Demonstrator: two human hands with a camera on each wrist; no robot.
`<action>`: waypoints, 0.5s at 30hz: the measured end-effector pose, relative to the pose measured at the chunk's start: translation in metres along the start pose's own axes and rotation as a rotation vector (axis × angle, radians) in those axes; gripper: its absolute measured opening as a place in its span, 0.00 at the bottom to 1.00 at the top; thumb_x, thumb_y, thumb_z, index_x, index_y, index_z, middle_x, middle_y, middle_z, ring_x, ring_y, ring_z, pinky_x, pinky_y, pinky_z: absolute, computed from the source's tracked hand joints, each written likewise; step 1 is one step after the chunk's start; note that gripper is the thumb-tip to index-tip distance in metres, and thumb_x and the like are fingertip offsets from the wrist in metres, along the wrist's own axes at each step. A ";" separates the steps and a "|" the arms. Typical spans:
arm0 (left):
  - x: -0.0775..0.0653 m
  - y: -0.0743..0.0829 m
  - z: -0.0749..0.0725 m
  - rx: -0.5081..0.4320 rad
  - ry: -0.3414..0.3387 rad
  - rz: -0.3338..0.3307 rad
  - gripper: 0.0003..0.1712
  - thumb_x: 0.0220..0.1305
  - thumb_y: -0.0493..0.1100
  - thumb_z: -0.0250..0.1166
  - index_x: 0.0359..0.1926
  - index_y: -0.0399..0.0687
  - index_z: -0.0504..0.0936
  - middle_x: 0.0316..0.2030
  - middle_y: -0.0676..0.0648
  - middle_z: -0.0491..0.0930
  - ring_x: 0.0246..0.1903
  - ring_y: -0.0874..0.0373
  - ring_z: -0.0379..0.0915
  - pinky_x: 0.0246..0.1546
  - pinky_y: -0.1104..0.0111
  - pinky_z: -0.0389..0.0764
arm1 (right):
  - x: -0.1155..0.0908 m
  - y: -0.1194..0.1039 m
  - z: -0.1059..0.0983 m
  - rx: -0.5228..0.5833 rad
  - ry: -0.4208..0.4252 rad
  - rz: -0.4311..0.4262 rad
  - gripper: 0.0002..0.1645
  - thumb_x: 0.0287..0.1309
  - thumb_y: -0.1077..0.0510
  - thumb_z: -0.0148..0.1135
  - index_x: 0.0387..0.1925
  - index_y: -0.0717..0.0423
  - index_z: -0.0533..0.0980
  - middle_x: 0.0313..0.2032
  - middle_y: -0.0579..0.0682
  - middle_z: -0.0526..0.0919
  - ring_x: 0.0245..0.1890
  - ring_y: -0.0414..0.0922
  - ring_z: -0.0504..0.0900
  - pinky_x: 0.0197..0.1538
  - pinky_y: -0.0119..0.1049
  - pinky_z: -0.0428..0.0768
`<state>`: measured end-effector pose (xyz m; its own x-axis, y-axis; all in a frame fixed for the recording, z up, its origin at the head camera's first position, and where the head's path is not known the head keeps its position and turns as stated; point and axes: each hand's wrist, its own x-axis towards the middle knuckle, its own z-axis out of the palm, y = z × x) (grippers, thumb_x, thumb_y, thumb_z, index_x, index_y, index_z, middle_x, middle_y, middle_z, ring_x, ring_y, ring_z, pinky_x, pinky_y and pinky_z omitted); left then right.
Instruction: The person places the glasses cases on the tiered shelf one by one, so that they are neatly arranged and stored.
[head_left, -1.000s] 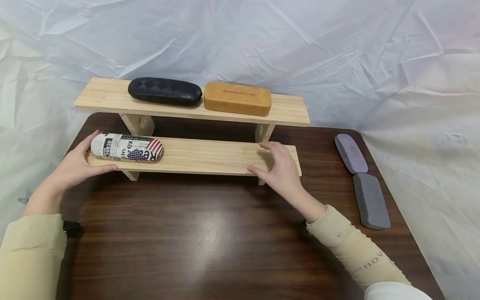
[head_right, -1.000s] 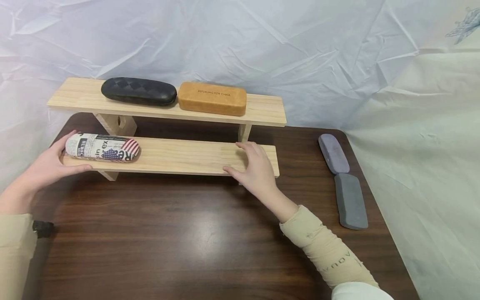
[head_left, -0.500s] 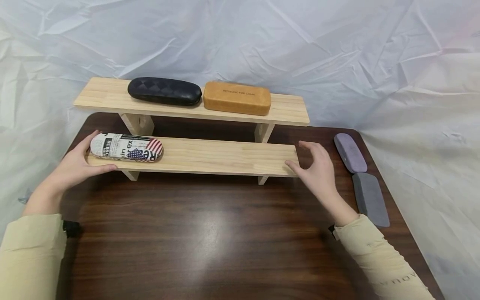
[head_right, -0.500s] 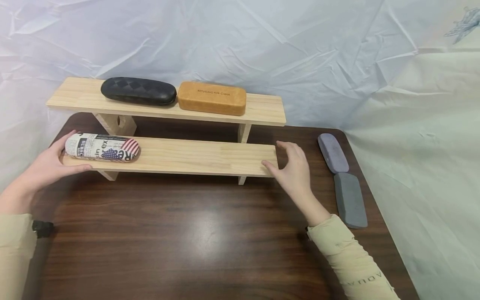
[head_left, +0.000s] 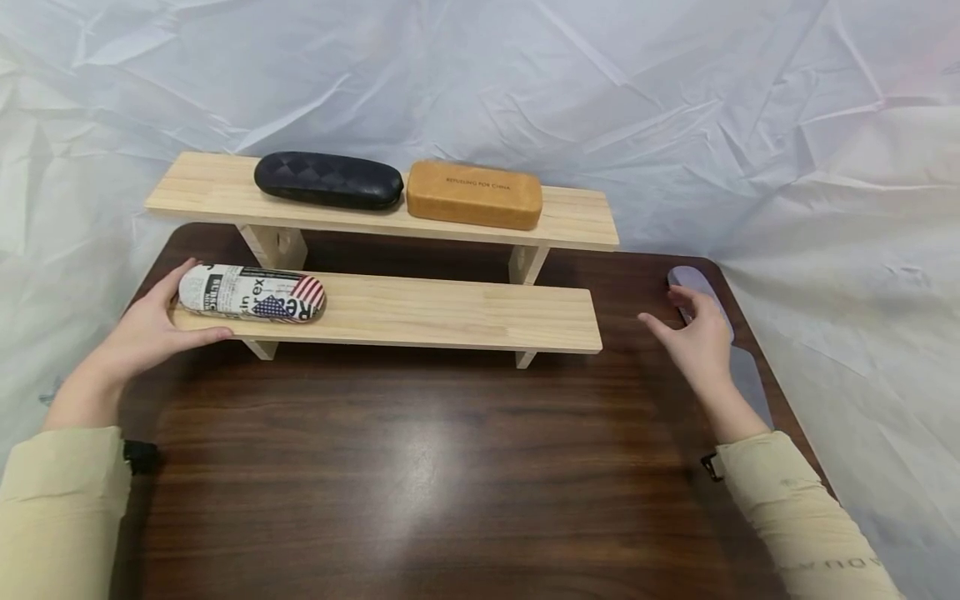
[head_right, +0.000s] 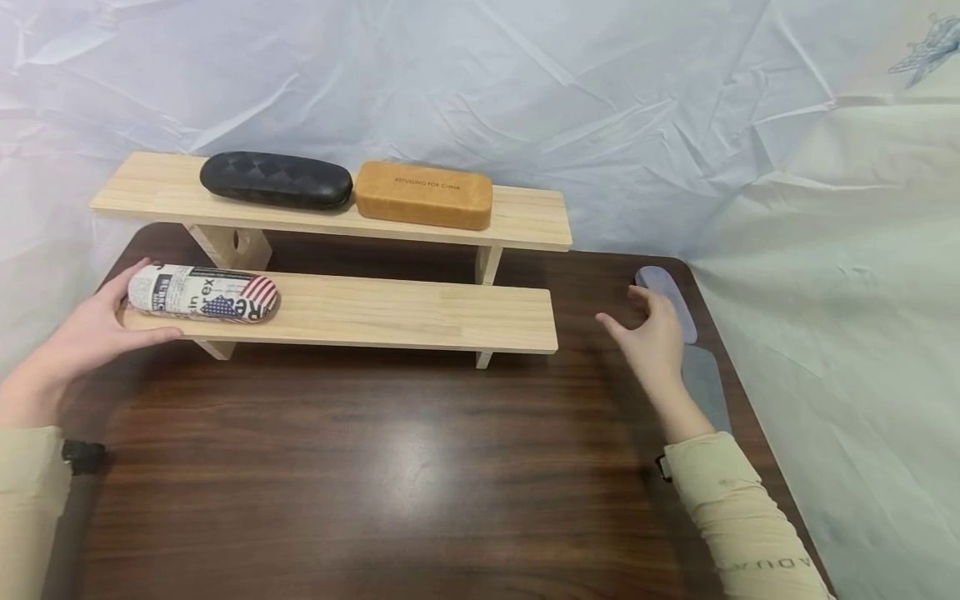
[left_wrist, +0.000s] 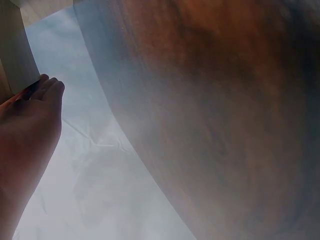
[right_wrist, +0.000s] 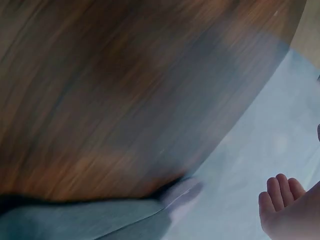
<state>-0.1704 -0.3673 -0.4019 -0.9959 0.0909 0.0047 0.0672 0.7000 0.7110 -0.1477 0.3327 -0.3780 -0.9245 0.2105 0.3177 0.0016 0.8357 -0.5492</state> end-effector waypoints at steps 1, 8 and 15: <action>0.000 0.000 0.000 0.002 -0.001 -0.001 0.69 0.58 0.44 0.80 0.87 0.50 0.41 0.82 0.27 0.50 0.76 0.34 0.48 0.81 0.60 0.45 | 0.002 0.004 -0.003 -0.001 -0.006 0.029 0.40 0.62 0.55 0.77 0.71 0.65 0.73 0.63 0.70 0.79 0.66 0.66 0.75 0.68 0.63 0.71; 0.002 0.001 0.000 0.008 -0.003 0.000 0.69 0.58 0.44 0.80 0.87 0.49 0.41 0.84 0.31 0.46 0.78 0.34 0.45 0.82 0.56 0.44 | 0.009 0.028 -0.027 0.031 -0.073 0.185 0.43 0.68 0.48 0.72 0.76 0.63 0.67 0.69 0.69 0.75 0.70 0.65 0.72 0.70 0.61 0.70; 0.000 0.000 -0.001 0.012 -0.002 -0.008 0.69 0.59 0.45 0.80 0.87 0.50 0.41 0.83 0.29 0.47 0.77 0.33 0.46 0.81 0.60 0.44 | 0.018 0.052 -0.042 0.054 -0.137 0.226 0.45 0.70 0.47 0.69 0.79 0.63 0.64 0.72 0.70 0.73 0.70 0.65 0.71 0.65 0.41 0.75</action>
<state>-0.1708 -0.3679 -0.4017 -0.9962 0.0867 -0.0024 0.0600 0.7094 0.7023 -0.1483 0.4013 -0.3680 -0.9461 0.3146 0.0766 0.1967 0.7464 -0.6357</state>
